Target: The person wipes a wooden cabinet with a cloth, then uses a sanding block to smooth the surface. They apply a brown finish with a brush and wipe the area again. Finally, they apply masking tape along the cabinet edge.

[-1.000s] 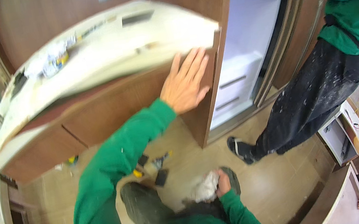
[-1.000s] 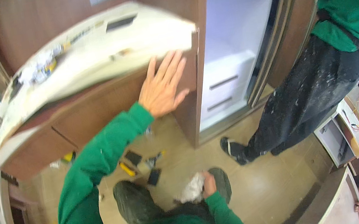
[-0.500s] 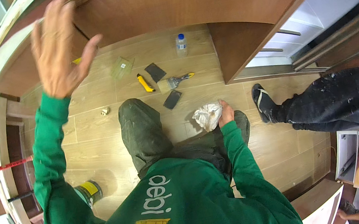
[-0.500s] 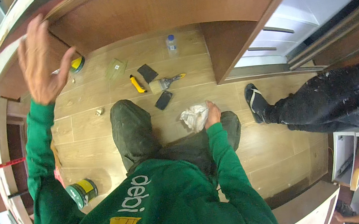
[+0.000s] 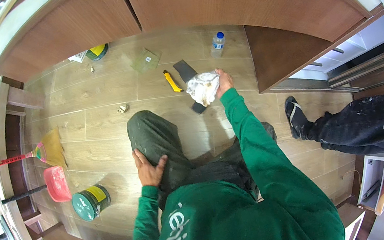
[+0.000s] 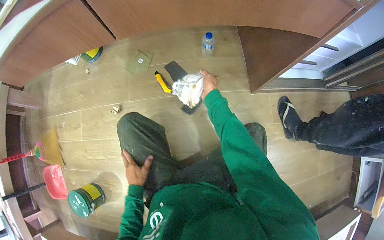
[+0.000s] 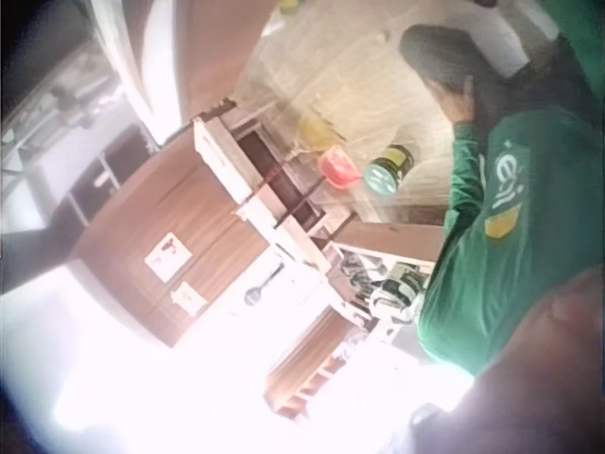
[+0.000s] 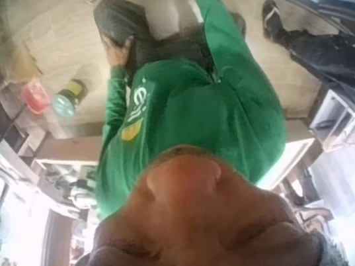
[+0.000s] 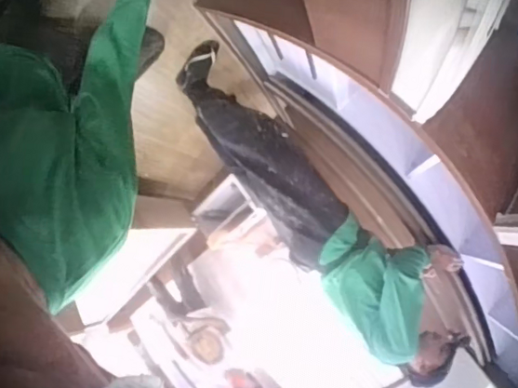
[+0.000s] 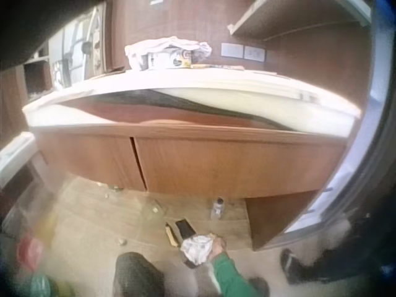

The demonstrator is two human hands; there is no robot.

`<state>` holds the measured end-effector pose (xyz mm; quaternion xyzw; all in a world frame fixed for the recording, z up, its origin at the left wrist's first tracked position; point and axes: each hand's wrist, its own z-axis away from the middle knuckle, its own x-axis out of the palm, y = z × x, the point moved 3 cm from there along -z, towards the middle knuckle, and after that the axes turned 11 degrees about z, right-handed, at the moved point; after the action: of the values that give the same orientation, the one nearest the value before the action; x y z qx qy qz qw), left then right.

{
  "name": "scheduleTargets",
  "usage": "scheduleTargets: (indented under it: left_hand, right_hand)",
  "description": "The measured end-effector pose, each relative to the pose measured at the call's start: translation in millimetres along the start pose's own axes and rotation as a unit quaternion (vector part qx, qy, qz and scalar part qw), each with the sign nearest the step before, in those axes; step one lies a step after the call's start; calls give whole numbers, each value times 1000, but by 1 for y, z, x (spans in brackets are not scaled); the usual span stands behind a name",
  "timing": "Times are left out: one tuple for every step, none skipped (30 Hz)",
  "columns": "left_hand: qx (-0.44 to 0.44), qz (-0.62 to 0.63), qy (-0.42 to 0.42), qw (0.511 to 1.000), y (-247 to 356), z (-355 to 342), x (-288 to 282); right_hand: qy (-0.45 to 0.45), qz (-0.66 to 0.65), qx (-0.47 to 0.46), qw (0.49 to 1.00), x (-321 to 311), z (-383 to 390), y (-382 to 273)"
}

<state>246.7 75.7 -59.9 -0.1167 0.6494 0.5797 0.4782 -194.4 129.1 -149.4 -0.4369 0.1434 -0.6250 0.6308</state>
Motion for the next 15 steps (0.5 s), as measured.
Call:
scheduleTargets:
  left_hand:
    - [-1, -37, 51, 998, -2, 12, 4]
    - [-23, -17, 55, 998, -9, 19, 4]
    - [-45, 2, 59, 997, -11, 24, 2]
    - [-59, 22, 60, 996, -11, 25, -2]
    - [-55, 30, 61, 996, -12, 26, -4]
    - [-48, 37, 60, 996, -14, 24, -6]
    - [-50, 44, 64, 996, -18, 28, -10]
    - [-60, 51, 67, 995, -23, 32, -15]
    - [-76, 63, 76, 992, -31, 43, -16]
    - [-97, 74, 91, 988, -40, 57, -19]
    - [-52, 101, 72, 991, -27, 31, -19]
    - [10, 113, 57, 992, -15, 6, -17]
    - [-2, 104, 63, 993, -25, 8, -16]
    - [-21, 102, 73, 992, -33, 19, -19]
    - [-66, 95, 93, 989, -50, 46, -21]
  right_hand:
    - [-5, 4, 6, 1000, 19, -5, -1]
    - [-10, 7, 11, 1000, 38, -9, -1]
    - [-14, 9, 17, 1000, 53, -13, -1]
    - [-26, -23, 0, 999, 61, -30, -3]
    - [-37, -55, -18, 998, 67, -44, -3]
    - [-45, -89, -38, 994, 66, -61, -1]
    - [-36, -79, -14, 996, 67, -68, 12]
    - [-26, -69, 10, 997, 65, -74, 25]
    - [-14, -53, 38, 998, 59, -76, 44]
    - [54, 77, 75, 993, 49, -59, 79]
    - [95, 175, 15, 980, -17, -111, 89]
    - [149, 268, -42, 951, -78, -162, 85]
    - [147, 420, -54, 894, -81, -150, 122]
    - [152, 567, -69, 807, -81, -127, 149]
    - [200, 580, 111, 782, -56, -77, 174]
